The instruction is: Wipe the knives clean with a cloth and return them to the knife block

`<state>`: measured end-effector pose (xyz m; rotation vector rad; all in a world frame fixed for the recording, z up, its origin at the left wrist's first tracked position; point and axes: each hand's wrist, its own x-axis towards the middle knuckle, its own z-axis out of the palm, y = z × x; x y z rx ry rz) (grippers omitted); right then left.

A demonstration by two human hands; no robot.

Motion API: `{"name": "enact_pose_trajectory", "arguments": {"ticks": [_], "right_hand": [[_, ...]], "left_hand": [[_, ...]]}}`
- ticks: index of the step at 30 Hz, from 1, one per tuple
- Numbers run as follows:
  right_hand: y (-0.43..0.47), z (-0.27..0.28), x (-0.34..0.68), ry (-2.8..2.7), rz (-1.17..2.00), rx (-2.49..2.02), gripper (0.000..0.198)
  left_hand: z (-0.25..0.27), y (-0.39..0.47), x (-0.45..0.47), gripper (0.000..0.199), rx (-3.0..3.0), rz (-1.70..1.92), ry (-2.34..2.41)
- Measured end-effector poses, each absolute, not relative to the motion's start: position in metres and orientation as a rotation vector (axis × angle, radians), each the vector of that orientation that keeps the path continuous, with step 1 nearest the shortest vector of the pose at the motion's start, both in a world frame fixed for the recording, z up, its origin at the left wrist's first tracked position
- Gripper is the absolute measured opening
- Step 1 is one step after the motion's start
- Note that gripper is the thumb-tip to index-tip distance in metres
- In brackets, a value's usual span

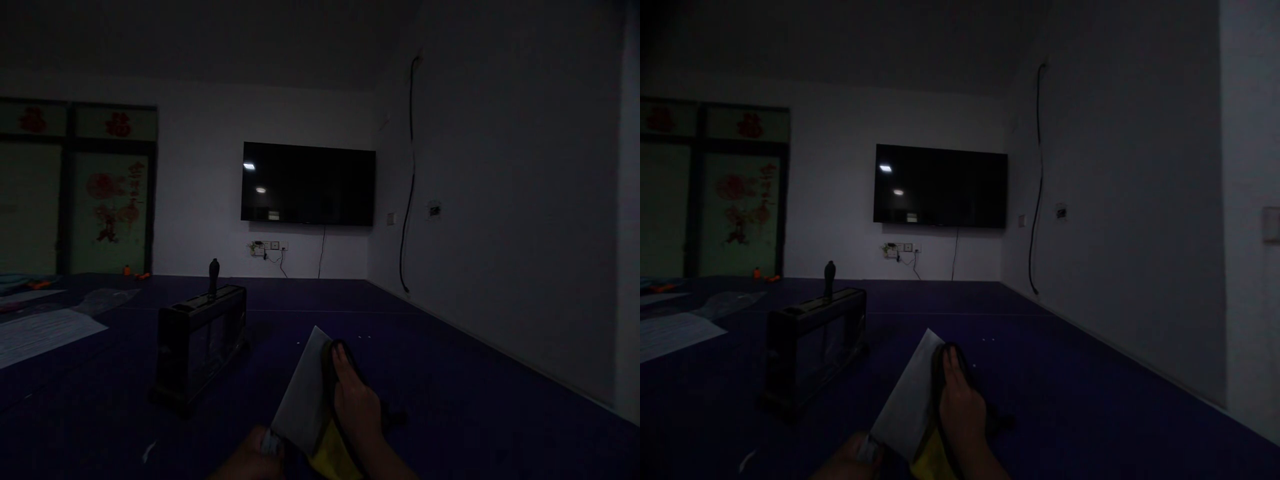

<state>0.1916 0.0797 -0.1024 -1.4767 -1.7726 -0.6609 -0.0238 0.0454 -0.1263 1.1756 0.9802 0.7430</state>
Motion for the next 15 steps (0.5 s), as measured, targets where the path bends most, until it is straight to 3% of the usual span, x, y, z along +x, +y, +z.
{"name": "enact_pose_trajectory", "arguments": {"ticks": [5, 15], "right_hand": [[0.077, -0.099, 0.19, -1.778, -0.702, -1.497, 0.066], [0.068, -0.083, 0.178, -1.853, -0.723, -1.416, 0.068]], "left_hand": [[-0.126, 0.046, -0.021, 0.034, 1.205, 0.73, 0.966], [-0.138, 0.053, -0.012, 0.025, 1.287, 0.7, 1.12]]}}
